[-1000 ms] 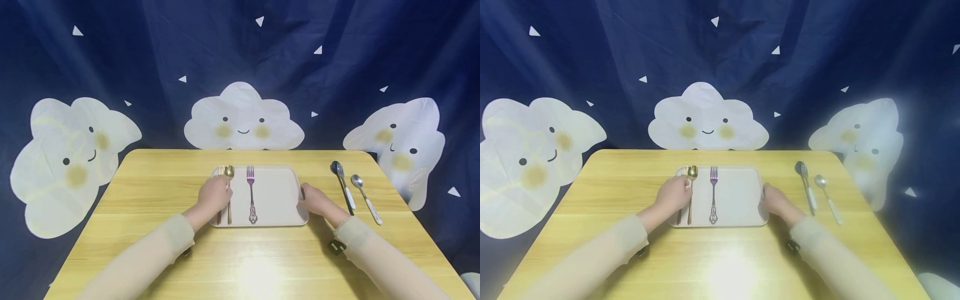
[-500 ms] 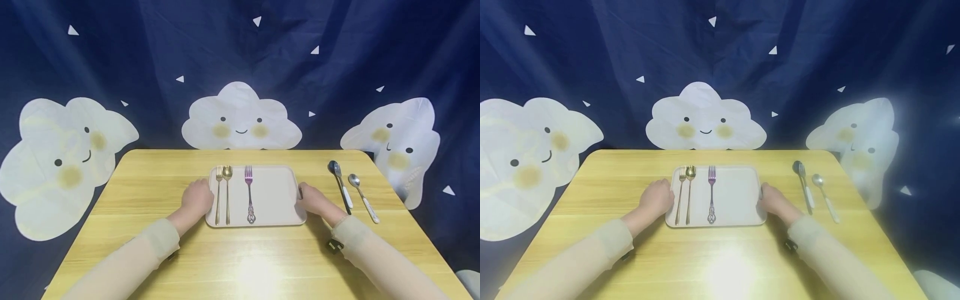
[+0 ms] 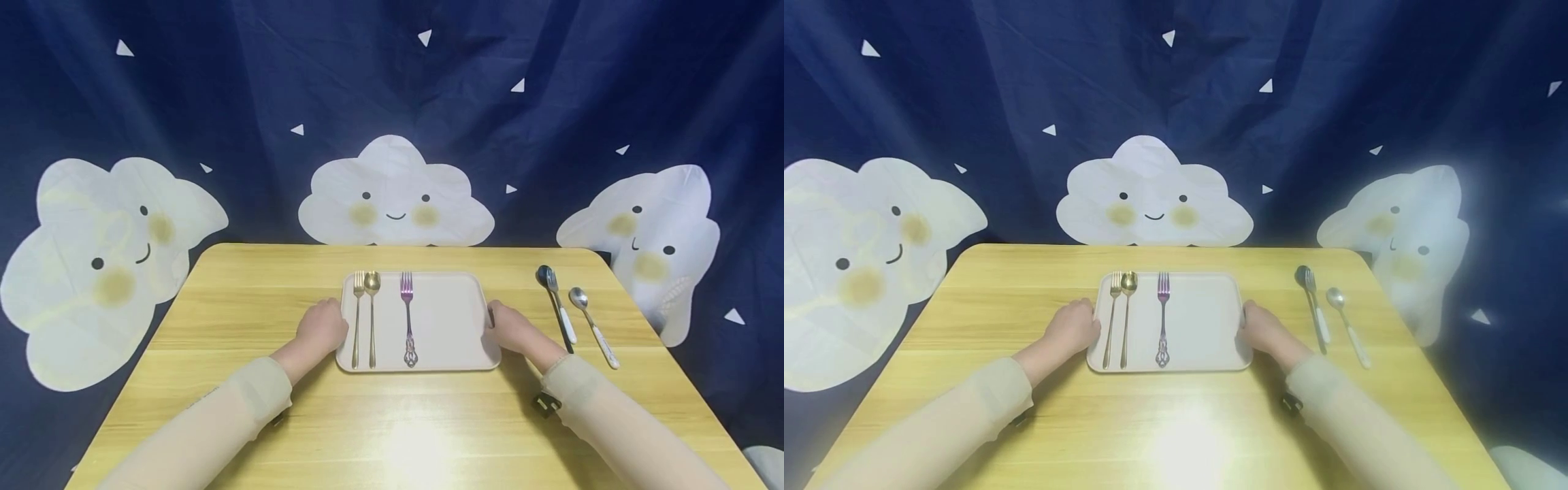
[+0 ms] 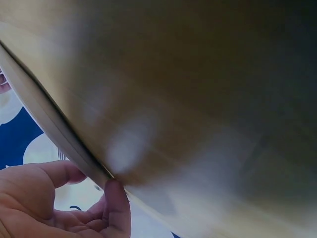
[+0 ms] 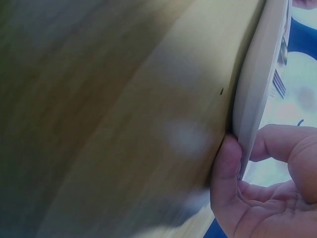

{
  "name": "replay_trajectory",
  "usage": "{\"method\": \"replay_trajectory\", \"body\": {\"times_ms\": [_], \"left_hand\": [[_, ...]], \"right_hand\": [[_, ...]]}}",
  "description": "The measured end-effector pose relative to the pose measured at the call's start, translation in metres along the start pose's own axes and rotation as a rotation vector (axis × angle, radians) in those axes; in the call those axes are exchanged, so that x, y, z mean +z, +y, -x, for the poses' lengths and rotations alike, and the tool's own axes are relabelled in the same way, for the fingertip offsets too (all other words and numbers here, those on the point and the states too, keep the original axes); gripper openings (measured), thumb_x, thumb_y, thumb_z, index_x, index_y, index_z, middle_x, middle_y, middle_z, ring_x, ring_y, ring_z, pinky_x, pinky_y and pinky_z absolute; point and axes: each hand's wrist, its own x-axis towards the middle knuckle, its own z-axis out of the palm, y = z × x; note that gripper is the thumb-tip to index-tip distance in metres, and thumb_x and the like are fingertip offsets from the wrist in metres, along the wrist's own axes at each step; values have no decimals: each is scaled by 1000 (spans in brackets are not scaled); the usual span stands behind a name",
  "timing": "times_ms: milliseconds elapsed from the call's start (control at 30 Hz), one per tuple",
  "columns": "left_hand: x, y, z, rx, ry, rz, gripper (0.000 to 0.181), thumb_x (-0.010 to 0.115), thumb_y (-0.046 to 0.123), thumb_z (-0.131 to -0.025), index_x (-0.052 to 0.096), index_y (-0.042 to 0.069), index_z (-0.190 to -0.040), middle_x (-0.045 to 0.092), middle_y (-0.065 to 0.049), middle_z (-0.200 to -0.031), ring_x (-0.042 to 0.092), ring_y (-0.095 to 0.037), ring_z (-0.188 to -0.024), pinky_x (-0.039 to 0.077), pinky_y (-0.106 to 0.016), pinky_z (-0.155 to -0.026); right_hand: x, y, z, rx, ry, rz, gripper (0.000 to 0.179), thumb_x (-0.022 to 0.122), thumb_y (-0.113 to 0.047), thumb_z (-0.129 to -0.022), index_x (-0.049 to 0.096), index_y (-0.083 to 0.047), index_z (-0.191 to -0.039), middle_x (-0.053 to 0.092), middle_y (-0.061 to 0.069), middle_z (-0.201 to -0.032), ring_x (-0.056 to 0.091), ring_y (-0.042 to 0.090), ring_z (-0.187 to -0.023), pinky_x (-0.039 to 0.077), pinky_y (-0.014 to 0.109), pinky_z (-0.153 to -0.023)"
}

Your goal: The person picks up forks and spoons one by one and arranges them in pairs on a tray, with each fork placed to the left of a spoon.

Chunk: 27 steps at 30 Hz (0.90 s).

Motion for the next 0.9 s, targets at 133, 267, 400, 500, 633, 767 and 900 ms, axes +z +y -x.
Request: {"method": "replay_trajectory", "body": {"times_ms": [133,267,400,500,633,767,900], "left_hand": [[0,0,0,2,-25,46,29,56,7,-90,60,-11,-112,64,-19,-94,63,-33,-85,56,-46,-79],[-1,0,0,2,-42,91,29,55,5,-91,59,-12,-115,64,-20,-96,63,-31,-84,56,-43,-79],[-3,0,-1,-26,-70,145,25,54,3,-90,60,-10,-111,63,-17,-95,60,-27,-78,55,-38,-69],[-6,-1,-2,-60,-100,186,13,53,0,-87,63,-3,-94,62,-12,-84,57,-24,-68,50,-33,-58],[-7,0,-3,-59,-116,210,16,52,-3,-81,57,8,-71,59,-6,-70,54,-21,-61,45,-30,-54],[-7,1,-3,-63,-106,233,19,52,-5,-75,52,11,-65,57,-5,-66,52,-21,-61,44,-30,-55],[-8,2,-3,-78,-100,246,17,53,-5,-72,50,11,-66,56,-6,-67,52,-22,-61,44,-31,-55]], "right_hand": [[0,0,-1,4,-5,3,52,64,-6,-84,45,15,-127,63,26,-102,63,35,-91,56,47,-80],[-1,-1,-1,3,-14,4,52,64,-6,-85,44,15,-129,63,27,-104,64,35,-91,56,47,-79],[-3,-2,-2,-4,-26,13,50,62,-5,-86,45,15,-128,63,27,-104,64,35,-92,56,46,-79],[-5,-3,-2,-10,-37,15,48,62,-5,-86,45,15,-127,63,26,-103,63,34,-90,56,45,-78],[-9,-5,0,-10,-51,19,41,62,-4,-87,48,14,-122,63,22,-98,62,33,-88,55,46,-77],[-15,-7,2,-17,-60,24,32,62,-5,-87,52,10,-113,63,18,-94,61,32,-87,54,47,-77],[-20,-9,5,-31,-67,-6,28,62,-5,-86,56,9,-109,66,19,-97,63,30,-85,55,46,-77]]}}
